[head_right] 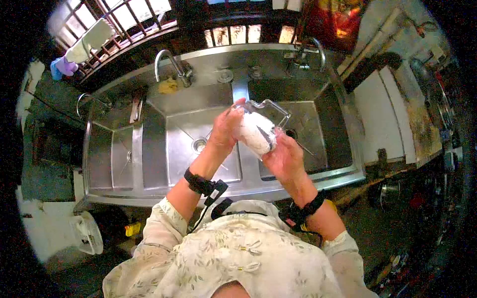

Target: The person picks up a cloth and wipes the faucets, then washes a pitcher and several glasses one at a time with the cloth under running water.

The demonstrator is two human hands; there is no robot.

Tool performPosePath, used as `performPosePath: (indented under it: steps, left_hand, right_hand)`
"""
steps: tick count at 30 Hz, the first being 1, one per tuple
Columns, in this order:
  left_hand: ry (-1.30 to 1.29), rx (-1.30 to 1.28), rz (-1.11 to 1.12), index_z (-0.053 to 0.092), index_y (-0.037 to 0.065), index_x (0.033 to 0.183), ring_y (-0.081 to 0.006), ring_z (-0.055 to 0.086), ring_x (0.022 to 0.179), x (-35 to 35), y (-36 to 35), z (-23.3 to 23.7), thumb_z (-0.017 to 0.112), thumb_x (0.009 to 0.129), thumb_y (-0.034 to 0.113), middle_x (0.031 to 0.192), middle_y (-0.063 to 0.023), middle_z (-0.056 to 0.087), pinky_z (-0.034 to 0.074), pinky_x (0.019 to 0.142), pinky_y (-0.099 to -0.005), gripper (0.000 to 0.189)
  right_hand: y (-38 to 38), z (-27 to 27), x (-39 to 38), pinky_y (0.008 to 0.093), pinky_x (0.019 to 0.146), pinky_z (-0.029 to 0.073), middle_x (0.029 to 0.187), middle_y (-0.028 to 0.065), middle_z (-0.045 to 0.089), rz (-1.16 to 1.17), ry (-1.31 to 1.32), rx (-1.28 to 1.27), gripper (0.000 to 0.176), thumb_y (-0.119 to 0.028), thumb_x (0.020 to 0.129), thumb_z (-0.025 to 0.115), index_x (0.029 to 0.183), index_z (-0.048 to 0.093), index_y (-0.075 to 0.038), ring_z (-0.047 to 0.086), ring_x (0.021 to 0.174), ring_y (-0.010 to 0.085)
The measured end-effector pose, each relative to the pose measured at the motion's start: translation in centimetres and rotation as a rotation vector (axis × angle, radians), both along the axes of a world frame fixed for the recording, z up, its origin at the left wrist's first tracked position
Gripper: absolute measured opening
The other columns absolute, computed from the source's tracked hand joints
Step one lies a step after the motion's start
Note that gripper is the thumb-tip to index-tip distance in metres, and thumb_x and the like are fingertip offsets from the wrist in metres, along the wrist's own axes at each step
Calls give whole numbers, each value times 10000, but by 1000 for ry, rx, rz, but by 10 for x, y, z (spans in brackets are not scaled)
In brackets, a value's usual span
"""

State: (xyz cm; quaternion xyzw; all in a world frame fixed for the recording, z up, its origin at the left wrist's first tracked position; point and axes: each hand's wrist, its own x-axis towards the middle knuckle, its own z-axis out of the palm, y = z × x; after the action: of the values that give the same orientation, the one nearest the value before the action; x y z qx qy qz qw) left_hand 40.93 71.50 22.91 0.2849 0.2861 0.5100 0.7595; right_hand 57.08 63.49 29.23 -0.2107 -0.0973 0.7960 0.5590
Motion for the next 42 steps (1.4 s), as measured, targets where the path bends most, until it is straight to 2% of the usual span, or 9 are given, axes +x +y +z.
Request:
performPosePath:
  steps: [1,4,7,14,16,20,25,33,42]
  left_hand:
    - [-1,-1,10,508,88,1374,-118,630,806,-9,-6,5,725,837,310,968,4,619,537,619,-284,620]
    - [17,-111,-51,501,90,1377,-121,629,793,-16,-8,7,721,841,332,951,6,614,533,602,-284,629]
    - [187,-121,-169,490,101,1389,-127,631,767,-22,-7,1,713,849,367,940,7,611,541,615,-301,642]
    - [-54,154,-335,327,82,1468,-230,589,1132,-37,-9,20,713,853,417,1230,-104,592,486,979,-373,800]
    - [-36,205,-282,353,90,1466,-199,599,1087,-29,-9,14,707,862,360,1184,-79,600,516,902,-344,751]
    - [-55,103,-149,419,87,1434,-146,615,964,-18,-21,2,702,864,302,1111,-35,606,543,772,-306,672]
    - [45,-194,-174,563,105,1245,-170,654,919,-18,-24,-4,689,871,369,1054,-46,655,543,797,-366,475]
    - [-231,-151,-112,548,147,1143,-273,684,948,-23,-20,-32,721,806,481,1038,-114,665,576,769,-455,505]
    - [-125,-347,-82,506,121,1241,-250,634,882,-31,-28,-46,724,763,572,1152,-135,566,542,744,-400,693]
  right_hand:
    - [-1,-2,-6,321,1034,413,1313,92,550,10,-1,-1,760,-106,775,747,1432,380,8,531,1192,169]
    - [-3,-10,-10,416,1077,389,1391,166,493,241,-1268,905,722,-85,811,711,1435,356,-15,495,1275,321]
    - [-3,-14,-19,353,1033,413,1348,98,527,277,-1798,1175,779,-84,798,717,1472,332,-30,525,1214,207]
    - [8,-9,-7,372,1044,434,1324,117,561,152,-756,404,634,-175,845,668,1408,422,-17,556,1215,245]
    - [2,0,-8,401,1077,418,1364,129,523,88,-403,166,666,-263,856,665,1423,406,-27,531,1245,237]
    - [-1,-15,-9,409,1108,376,1460,141,424,199,-356,230,776,-238,836,719,1470,325,-25,461,1320,278]
    - [-4,-16,-14,363,1149,297,1559,154,252,483,-1736,1285,1058,-206,724,823,1519,156,1,296,1427,263]
    - [-15,-19,-13,331,998,479,1316,102,565,217,-432,214,612,18,805,527,1407,413,15,593,1155,202]
    - [-20,-41,-13,346,935,520,1166,98,656,36,-536,176,288,-57,959,530,1227,571,40,651,1030,187]
